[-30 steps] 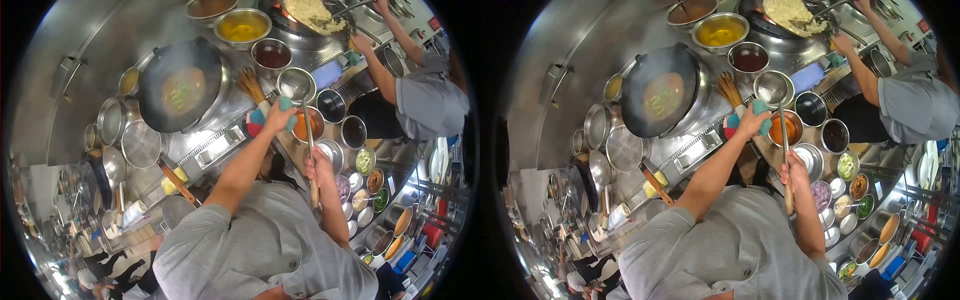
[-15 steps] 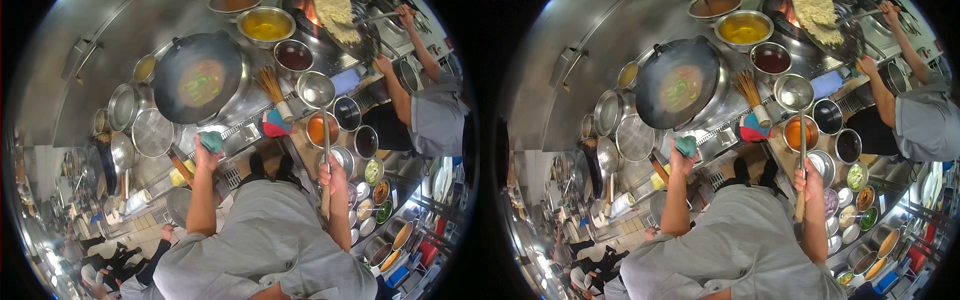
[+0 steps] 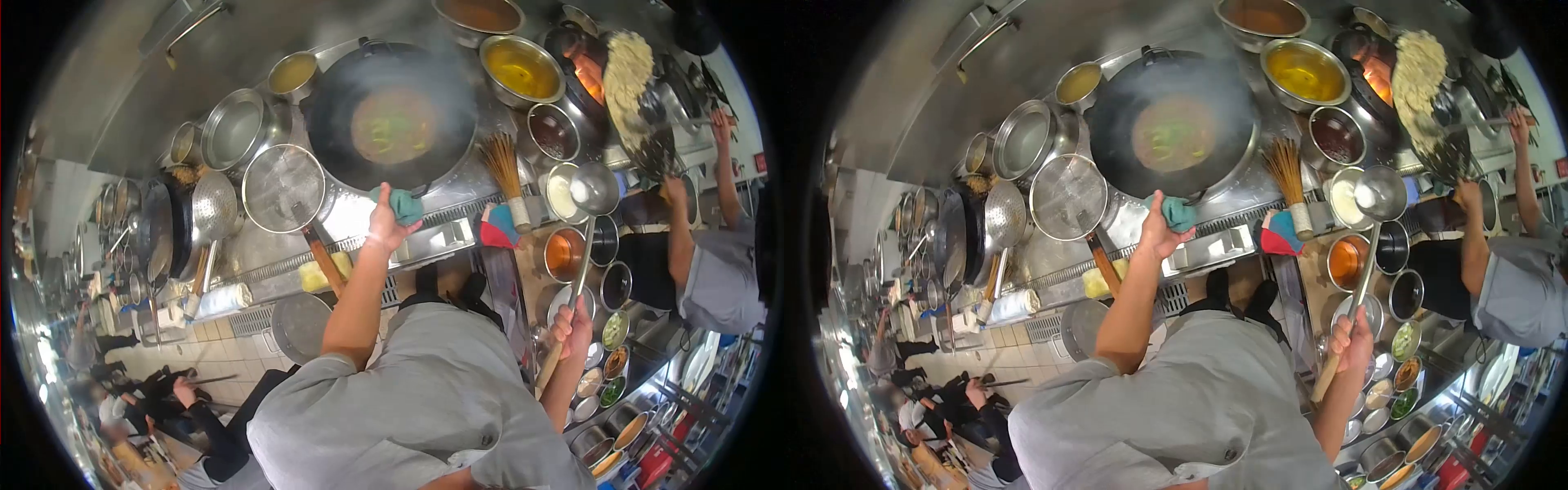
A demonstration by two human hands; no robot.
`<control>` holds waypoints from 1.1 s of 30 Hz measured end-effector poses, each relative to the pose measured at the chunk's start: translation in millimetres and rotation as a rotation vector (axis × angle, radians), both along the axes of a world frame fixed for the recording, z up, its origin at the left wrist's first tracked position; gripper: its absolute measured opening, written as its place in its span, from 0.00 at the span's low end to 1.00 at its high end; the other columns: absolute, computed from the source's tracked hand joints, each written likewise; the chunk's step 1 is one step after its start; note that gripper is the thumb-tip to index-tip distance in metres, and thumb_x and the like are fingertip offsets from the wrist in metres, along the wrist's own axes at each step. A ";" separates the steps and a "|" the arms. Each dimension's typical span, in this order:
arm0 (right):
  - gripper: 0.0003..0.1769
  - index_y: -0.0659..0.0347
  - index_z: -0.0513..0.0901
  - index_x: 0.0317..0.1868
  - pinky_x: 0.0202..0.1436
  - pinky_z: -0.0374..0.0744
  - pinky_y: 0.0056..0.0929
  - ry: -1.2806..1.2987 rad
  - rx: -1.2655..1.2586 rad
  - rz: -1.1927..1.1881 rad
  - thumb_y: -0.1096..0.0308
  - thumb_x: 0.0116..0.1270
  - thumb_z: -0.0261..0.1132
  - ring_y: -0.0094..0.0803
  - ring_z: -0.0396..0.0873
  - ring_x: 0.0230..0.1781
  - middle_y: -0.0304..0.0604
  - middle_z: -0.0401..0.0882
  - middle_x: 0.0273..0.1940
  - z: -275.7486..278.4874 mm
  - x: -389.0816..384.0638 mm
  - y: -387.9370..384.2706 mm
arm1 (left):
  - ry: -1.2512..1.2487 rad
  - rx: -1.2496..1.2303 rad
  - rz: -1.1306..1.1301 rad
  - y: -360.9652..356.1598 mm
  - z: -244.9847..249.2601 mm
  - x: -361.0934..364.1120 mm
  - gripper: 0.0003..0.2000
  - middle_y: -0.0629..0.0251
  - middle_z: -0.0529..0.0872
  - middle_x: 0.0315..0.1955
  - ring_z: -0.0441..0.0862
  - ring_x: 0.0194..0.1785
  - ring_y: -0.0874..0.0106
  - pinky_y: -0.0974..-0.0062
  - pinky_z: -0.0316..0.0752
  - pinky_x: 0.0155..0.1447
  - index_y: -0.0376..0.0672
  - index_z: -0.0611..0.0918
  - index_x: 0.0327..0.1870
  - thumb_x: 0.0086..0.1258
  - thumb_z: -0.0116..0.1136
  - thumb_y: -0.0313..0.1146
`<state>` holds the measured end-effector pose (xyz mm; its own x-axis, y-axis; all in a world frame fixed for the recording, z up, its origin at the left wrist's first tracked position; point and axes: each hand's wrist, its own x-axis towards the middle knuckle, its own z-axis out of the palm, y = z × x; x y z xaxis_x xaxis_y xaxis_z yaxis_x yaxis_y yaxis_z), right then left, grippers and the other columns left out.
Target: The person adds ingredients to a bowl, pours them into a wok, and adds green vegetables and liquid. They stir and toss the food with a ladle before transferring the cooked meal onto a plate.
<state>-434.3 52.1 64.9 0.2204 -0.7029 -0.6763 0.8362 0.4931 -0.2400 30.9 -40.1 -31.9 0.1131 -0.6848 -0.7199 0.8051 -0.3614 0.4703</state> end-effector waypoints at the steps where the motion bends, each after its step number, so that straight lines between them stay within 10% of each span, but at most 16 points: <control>1: 0.16 0.46 0.76 0.61 0.13 0.65 0.25 -0.021 -0.012 0.003 0.51 0.85 0.52 0.23 0.63 0.14 0.38 0.70 0.26 3.4 3.9 -1.3 | 0.089 -0.043 0.020 -2.7 1.2 2.2 0.22 0.62 0.86 0.47 0.84 0.50 0.62 0.53 0.81 0.51 0.50 0.80 0.54 0.76 0.58 0.60; 8: 0.24 0.39 0.66 0.78 0.14 0.66 0.24 -0.080 -0.086 0.163 0.52 0.86 0.50 0.23 0.65 0.16 0.38 0.69 0.27 38.1 59.5 -23.4 | 0.298 0.035 0.217 -19.8 -7.9 -1.1 0.12 0.65 0.87 0.38 0.86 0.39 0.64 0.63 0.84 0.44 0.48 0.81 0.42 0.69 0.71 0.43; 16: 0.24 0.43 0.67 0.76 0.11 0.65 0.22 0.179 -0.217 0.532 0.55 0.85 0.53 0.22 0.64 0.11 0.37 0.71 0.23 44.6 132.9 -89.8 | 0.032 0.024 0.265 -26.3 -8.7 -22.0 0.04 0.65 0.84 0.30 0.81 0.30 0.66 0.63 0.77 0.31 0.45 0.80 0.36 0.73 0.56 0.31; 24: 0.32 0.49 0.59 0.82 0.12 0.65 0.23 0.325 -0.343 0.830 0.56 0.83 0.56 0.21 0.64 0.12 0.37 0.71 0.23 67.6 164.6 -136.1 | -0.045 -0.035 0.410 111.3 27.3 -32.5 0.06 0.61 0.84 0.40 0.86 0.45 0.63 0.60 0.85 0.45 0.45 0.76 0.44 0.69 0.57 0.26; 33: 0.34 0.47 0.58 0.83 0.12 0.65 0.23 0.273 -0.478 0.944 0.54 0.83 0.57 0.20 0.65 0.12 0.36 0.71 0.23 74.4 185.4 -158.3 | 0.048 -0.068 0.340 9.7 -5.6 -78.5 0.04 0.64 0.85 0.35 0.85 0.36 0.64 0.62 0.83 0.38 0.45 0.78 0.39 0.67 0.59 0.26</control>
